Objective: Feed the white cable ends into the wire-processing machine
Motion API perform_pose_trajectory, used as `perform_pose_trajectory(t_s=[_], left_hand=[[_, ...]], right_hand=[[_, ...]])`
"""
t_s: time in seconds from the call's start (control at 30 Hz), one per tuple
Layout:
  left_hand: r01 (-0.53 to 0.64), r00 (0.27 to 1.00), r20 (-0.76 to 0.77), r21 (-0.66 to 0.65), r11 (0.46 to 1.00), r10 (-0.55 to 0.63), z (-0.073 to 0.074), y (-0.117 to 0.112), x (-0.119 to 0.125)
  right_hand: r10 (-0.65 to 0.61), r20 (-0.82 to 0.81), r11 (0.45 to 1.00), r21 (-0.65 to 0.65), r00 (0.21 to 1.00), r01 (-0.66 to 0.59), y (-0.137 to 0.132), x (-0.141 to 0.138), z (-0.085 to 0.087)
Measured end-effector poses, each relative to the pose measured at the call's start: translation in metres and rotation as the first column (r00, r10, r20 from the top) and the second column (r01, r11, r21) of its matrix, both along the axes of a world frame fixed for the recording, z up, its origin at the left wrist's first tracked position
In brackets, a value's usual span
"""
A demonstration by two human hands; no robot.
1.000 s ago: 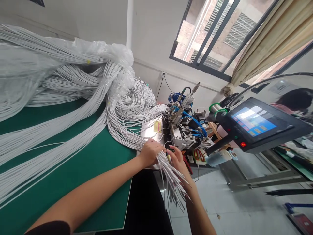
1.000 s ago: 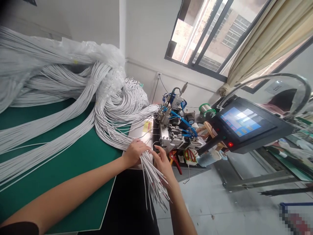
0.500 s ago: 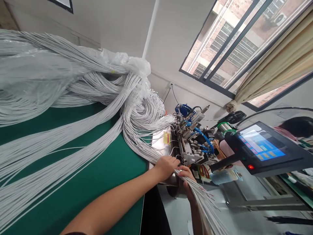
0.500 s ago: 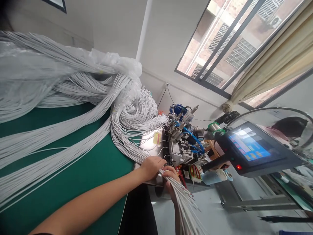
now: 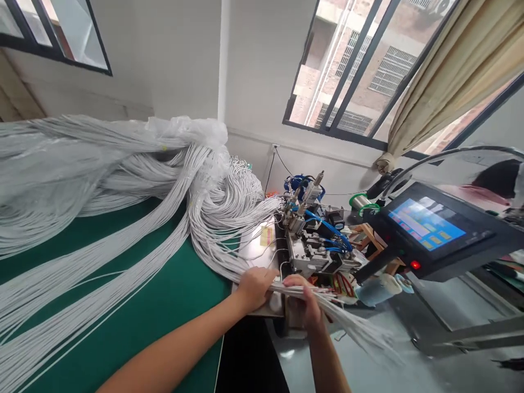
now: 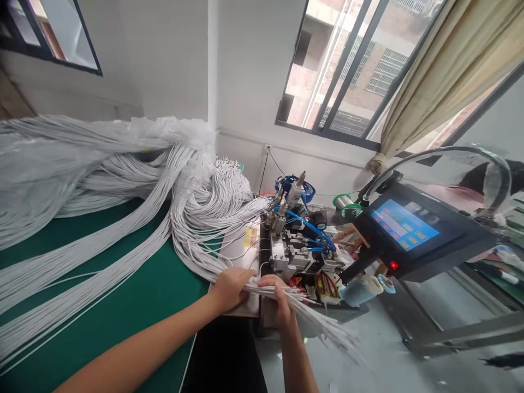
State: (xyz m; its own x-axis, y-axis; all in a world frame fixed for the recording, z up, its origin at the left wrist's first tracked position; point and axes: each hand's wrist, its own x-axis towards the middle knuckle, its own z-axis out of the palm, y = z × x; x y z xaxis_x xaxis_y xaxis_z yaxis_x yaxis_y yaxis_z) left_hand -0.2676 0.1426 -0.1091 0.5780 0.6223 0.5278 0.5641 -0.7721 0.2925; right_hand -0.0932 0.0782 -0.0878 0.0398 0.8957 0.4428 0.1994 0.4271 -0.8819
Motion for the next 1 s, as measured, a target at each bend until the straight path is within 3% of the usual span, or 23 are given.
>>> perform_pose_trajectory(t_s=[0.17,0.33,0.37,0.43,0.53,0.6,0.63,0.8,0.9,1.0], left_hand=[[0.068,0.998,0.014,0.049,0.996,-0.069,-0.003,-0.002,-0.005],[0.333,0.936,0.089,0.094,0.938,-0.341,0.012,-0.012,-0.012],[0.333,0.928,0.131,0.124,0.935,-0.348,0.014,-0.010,-0.014],[0.198,0.935,0.262,0.168,0.966,-0.238,0.017,0.002,-0.019],[-0.174,0.912,0.386,0.059,0.983,0.138,0.028,0.049,-0.025],[-0.318,0.909,0.263,-0.070,0.946,0.325,0.042,0.094,-0.026],[-0.350,0.924,0.116,-0.129,0.928,0.364,0.051,0.118,-0.026],[-0.309,0.951,-0.075,-0.189,0.932,0.300,0.083,0.220,-0.007],[-0.264,0.957,-0.184,-0.229,0.937,0.224,0.086,0.259,0.017],[-0.268,0.940,-0.285,-0.279,0.922,0.187,0.077,0.286,0.041]], right_hand=[[-0.093,0.030,0.995,0.045,0.995,0.092,-0.002,0.004,-0.012],[-0.052,0.101,0.993,0.114,0.994,0.040,-0.008,0.004,-0.011],[-0.038,0.114,0.992,0.121,0.993,0.024,-0.009,0.004,-0.009],[-0.002,0.135,0.993,0.121,0.991,-0.015,-0.011,0.005,-0.004],[0.031,0.134,0.997,0.068,0.991,-0.040,-0.012,0.007,0.003],[0.036,0.123,0.999,0.030,0.992,-0.040,-0.011,0.008,0.005],[0.043,0.118,0.999,0.014,0.992,-0.045,-0.010,0.009,0.006],[0.094,0.100,0.996,-0.013,0.991,-0.093,0.000,0.013,0.006],[0.109,0.099,0.989,0.087,0.989,-0.117,0.009,0.015,-0.003],[0.128,0.121,0.980,0.138,0.984,-0.144,0.018,0.020,-0.016]])
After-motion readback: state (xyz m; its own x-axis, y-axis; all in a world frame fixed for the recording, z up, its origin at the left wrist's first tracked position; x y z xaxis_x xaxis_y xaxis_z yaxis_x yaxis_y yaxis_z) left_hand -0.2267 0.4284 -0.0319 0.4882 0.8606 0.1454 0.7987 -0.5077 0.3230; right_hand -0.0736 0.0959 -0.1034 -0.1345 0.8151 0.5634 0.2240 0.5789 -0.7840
